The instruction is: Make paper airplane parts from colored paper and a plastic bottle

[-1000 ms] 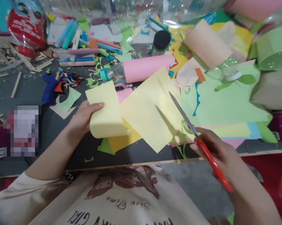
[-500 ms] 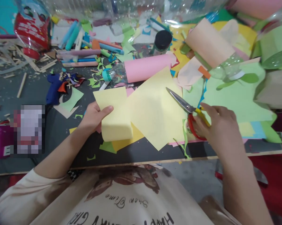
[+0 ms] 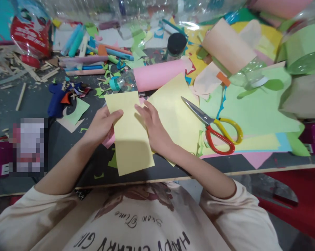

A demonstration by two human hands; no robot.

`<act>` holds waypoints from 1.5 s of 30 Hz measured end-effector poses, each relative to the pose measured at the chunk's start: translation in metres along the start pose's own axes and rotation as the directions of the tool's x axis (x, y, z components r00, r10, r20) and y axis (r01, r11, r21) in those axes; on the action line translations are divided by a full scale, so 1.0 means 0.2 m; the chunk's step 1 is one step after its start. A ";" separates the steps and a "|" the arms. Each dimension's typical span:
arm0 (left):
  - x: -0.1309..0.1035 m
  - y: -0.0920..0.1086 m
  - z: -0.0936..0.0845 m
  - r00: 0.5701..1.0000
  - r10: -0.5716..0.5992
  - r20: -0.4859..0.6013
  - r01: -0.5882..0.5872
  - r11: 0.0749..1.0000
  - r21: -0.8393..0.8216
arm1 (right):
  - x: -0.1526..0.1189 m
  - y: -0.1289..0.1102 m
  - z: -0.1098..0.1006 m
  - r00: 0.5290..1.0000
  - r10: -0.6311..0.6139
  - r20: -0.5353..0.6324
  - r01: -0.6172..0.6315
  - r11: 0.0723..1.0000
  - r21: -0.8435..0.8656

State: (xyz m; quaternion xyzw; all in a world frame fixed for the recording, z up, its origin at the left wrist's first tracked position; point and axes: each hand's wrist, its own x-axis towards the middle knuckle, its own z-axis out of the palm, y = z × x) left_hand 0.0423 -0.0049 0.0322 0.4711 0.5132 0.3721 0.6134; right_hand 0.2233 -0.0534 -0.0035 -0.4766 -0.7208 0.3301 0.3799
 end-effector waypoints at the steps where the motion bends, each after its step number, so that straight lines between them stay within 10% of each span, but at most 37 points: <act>1: 0.01 -0.02 -0.01 0.999 0.033 -0.015 -0.032 0.999 0.040 | 0.01 0.00 0.01 0.999 -0.041 0.018 0.041 0.999 0.003; 8: 0.02 -0.09 -0.03 0.953 0.209 -0.218 -0.164 0.964 0.210 | 0.04 0.04 -0.01 0.981 -0.157 0.118 0.173 0.975 -0.142; 18: 0.04 -0.13 -0.02 0.948 0.255 -0.190 -0.225 0.960 0.168 | 0.02 -0.06 -0.07 0.889 -0.362 0.281 0.370 0.928 0.026; 23: -0.01 -0.15 -0.02 0.970 0.240 0.036 -0.232 0.961 -0.153 | 0.05 -0.05 -0.06 0.999 -0.050 -0.003 0.049 0.964 0.263; 28: -0.03 -0.15 -0.03 0.945 0.256 0.204 -0.218 0.957 -0.189 | 0.05 -0.04 -0.06 0.936 0.347 0.050 -0.311 0.756 0.575; 38: -0.05 -0.08 0.01 0.965 0.149 0.217 -0.136 0.988 -0.076 | 0.09 -0.05 -0.06 0.876 0.481 0.019 -0.352 0.614 0.706; 45: -0.07 -0.07 0.01 0.956 0.117 0.268 -0.124 0.992 0.009 | 0.09 -0.04 -0.07 0.904 0.419 0.083 -0.377 0.689 0.619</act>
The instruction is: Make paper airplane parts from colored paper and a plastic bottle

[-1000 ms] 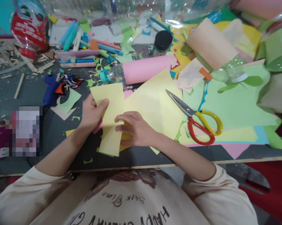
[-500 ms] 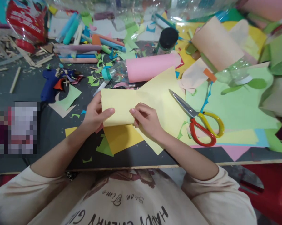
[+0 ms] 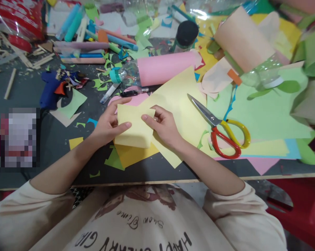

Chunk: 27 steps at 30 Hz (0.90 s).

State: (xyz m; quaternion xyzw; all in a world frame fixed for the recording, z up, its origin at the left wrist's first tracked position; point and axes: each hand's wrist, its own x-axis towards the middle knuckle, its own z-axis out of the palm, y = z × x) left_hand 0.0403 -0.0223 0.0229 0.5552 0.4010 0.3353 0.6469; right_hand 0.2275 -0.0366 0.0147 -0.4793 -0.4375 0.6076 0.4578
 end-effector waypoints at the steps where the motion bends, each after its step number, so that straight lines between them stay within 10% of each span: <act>1: 0.00 0.00 0.00 1.000 -0.003 -0.011 0.003 1.000 -0.003 | 0.00 0.00 0.00 1.000 -0.003 -0.012 0.002 1.000 -0.019; 27: 0.01 -0.05 -0.03 0.993 0.012 -0.114 -0.008 1.000 0.030 | 0.00 0.01 -0.03 0.998 0.037 -0.051 -0.038 0.999 -0.011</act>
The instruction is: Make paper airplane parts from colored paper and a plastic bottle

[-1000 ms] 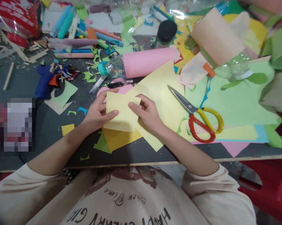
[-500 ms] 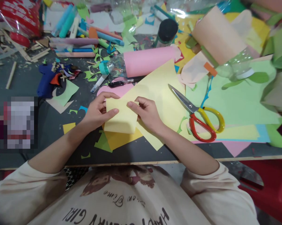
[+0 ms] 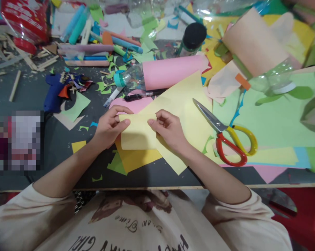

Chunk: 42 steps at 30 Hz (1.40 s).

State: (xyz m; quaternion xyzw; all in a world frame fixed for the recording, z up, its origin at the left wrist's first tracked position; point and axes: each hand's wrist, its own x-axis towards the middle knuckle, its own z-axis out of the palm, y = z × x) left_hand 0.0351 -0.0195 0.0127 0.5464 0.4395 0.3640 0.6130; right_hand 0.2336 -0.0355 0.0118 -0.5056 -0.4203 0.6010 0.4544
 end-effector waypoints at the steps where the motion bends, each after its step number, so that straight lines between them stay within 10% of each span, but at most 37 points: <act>1: 0.00 0.00 0.00 1.000 0.001 -0.003 -0.001 1.000 -0.012 | 0.00 -0.01 0.00 1.000 0.010 0.009 -0.010 1.000 0.001; 42: 0.00 0.00 -0.01 0.999 0.015 -0.047 -0.011 0.997 0.082 | 0.02 -0.05 0.01 0.999 0.001 0.039 0.000 0.999 -0.039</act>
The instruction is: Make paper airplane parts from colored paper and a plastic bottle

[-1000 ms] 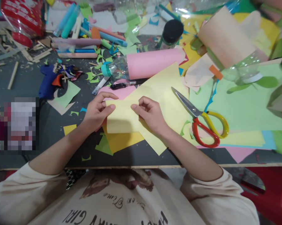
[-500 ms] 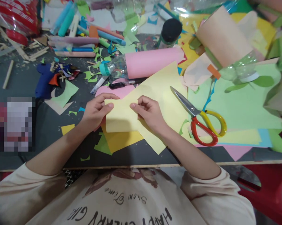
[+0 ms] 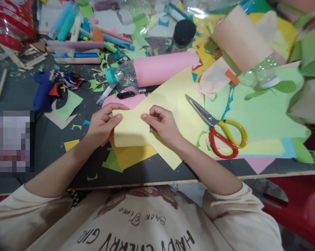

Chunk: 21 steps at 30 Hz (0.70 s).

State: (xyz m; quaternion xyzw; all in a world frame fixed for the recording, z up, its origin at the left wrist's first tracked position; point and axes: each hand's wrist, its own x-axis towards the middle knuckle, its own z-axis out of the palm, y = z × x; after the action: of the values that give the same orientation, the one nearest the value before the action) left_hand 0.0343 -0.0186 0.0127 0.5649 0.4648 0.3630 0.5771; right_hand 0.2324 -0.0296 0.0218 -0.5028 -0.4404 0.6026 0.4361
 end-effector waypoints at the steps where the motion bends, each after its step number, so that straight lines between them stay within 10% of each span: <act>1: 0.00 0.00 0.00 1.000 0.001 0.003 -0.001 1.000 0.004 | 0.00 0.00 0.00 1.000 -0.002 0.000 0.002 1.000 0.004; 21: 0.01 0.02 0.01 1.000 0.002 0.026 -0.001 1.000 -0.030 | -0.01 -0.01 0.00 1.000 0.029 -0.008 -0.029 0.998 0.048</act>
State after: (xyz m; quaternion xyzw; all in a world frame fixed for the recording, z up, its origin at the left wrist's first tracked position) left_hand 0.0365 -0.0174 0.0172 0.5611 0.4513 0.3630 0.5914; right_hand 0.2325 -0.0301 0.0243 -0.5012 -0.4166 0.6170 0.4411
